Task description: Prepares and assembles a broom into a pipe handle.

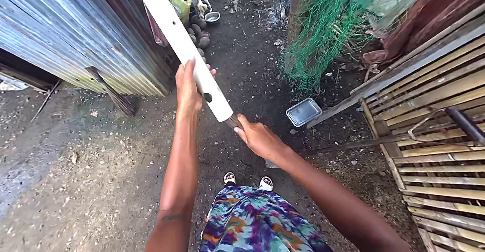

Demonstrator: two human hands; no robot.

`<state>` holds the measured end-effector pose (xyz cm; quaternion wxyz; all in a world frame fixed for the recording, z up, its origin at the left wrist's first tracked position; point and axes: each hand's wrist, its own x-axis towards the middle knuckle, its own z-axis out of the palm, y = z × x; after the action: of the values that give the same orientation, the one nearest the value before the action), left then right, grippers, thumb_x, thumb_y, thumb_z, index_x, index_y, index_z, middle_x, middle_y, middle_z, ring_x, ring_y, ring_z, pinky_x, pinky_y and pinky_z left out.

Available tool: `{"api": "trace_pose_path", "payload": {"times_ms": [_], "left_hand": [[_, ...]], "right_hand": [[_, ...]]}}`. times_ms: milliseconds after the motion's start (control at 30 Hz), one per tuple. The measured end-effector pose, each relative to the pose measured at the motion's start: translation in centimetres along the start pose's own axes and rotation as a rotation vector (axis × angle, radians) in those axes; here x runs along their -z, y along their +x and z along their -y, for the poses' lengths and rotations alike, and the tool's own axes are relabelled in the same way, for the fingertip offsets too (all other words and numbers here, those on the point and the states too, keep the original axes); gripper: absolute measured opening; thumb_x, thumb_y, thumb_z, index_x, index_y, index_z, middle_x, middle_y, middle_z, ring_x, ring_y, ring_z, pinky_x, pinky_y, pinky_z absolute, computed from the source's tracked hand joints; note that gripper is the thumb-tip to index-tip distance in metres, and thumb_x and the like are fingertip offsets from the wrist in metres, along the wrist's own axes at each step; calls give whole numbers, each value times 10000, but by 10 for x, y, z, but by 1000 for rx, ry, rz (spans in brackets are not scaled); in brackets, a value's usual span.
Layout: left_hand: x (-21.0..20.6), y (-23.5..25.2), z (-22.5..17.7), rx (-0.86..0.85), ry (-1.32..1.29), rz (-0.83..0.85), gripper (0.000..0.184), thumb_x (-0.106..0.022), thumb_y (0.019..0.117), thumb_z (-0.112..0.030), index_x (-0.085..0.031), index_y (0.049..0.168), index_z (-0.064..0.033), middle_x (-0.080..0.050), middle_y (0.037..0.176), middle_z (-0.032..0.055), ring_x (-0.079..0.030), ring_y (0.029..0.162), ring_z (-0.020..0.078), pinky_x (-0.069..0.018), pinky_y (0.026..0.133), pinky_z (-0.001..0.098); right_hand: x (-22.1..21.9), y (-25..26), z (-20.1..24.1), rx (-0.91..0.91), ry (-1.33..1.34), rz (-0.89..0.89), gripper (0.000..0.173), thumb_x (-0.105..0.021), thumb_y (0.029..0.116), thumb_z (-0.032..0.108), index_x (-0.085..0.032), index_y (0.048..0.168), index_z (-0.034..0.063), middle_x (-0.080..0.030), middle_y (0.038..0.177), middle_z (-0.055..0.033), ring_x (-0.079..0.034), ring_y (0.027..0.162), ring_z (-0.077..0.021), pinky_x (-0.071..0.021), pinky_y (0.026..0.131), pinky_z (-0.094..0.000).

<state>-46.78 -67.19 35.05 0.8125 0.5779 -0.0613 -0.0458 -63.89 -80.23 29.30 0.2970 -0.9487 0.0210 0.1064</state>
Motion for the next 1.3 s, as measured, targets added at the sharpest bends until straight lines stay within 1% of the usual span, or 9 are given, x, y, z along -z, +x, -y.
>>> {"api": "trace_pose_path", "payload": {"times_ms": [167, 300, 400, 500, 600, 833, 967, 1100, 1300], "left_hand": [[6, 8, -3, 18, -382, 398, 185, -526, 1027, -254, -546, 1117, -94, -629, 727, 28, -648, 600, 135, -592, 577, 286], [15, 36, 44, 176, -1162, 966, 524, -834, 737, -359, -602, 1078, -35, -629, 706, 39, -633, 549, 143, -541, 501, 256], [21, 34, 48, 91, -743, 622, 356, -665, 897, -400, -614, 1056, -86, -621, 716, 24, -605, 563, 134, -525, 516, 265], [3, 27, 40, 112, -50, -23, 295, -601, 1034, -288, -515, 1192, -55, -656, 774, 79, -676, 611, 192, -619, 585, 357], [-1, 29, 46, 107, 156, -205, 668, -667, 1000, -266, -287, 1489, -18, -605, 1188, 187, -673, 963, 247, -603, 823, 428], [-1, 32, 57, -57, 421, -547, 1064, -822, 854, -378, -118, 1560, -7, -479, 1433, 274, -541, 1295, 311, -496, 1041, 467], [-16, 25, 49, -161, 346, -439, 802, -794, 887, -253, -281, 1461, -28, -569, 1280, 212, -632, 1134, 239, -567, 925, 419], [-11, 28, 45, -171, 24, 3, 346, -568, 996, -146, -398, 1279, -45, -624, 970, 96, -690, 775, 177, -627, 685, 356], [-21, 33, 51, -220, 177, -232, 763, -734, 910, -180, -231, 1463, -29, -523, 1317, 187, -620, 1135, 205, -572, 924, 392]], "right_hand": [[3, 1, -2, 131, 688, 362, 405, -351, 1123, 362, -350, 1453, 127, -463, 714, -6, -476, 482, -95, -460, 454, -251], [-6, -1, -15, 165, 1239, 633, 347, -297, 1118, 345, -367, 1416, 180, -456, 694, 48, -425, 431, -17, -414, 378, -165], [-1, 6, -19, 85, 781, 365, 370, -323, 1128, 347, -373, 1427, 134, -459, 720, -10, -463, 478, -98, -446, 437, -239], [-1, 14, -13, -92, 84, 62, 494, -385, 1110, 412, -428, 1509, 123, -695, 1000, -228, -698, 912, -403, -556, 825, -561], [0, 22, -11, -234, -203, -147, 489, -392, 1110, 403, -379, 1563, 220, -678, 1107, -241, -698, 922, -458, -562, 752, -593], [12, 17, -15, -210, -395, -267, 602, -485, 1066, 126, -306, 1622, 273, -634, 1137, -235, -686, 774, -395, -559, 618, -497], [13, 25, -23, -53, 37, 24, 464, -435, 1104, 362, -404, 1509, 136, -682, 916, -204, -691, 759, -367, -574, 691, -529], [13, 18, -40, 22, 937, 532, 347, -309, 1128, 375, -360, 1418, 190, -447, 729, 27, -433, 446, -12, -411, 388, -154], [8, 9, -34, -174, -143, -227, 512, -453, 1097, 370, -384, 1583, 223, -680, 1105, -241, -702, 852, -437, -566, 737, -585]]}}
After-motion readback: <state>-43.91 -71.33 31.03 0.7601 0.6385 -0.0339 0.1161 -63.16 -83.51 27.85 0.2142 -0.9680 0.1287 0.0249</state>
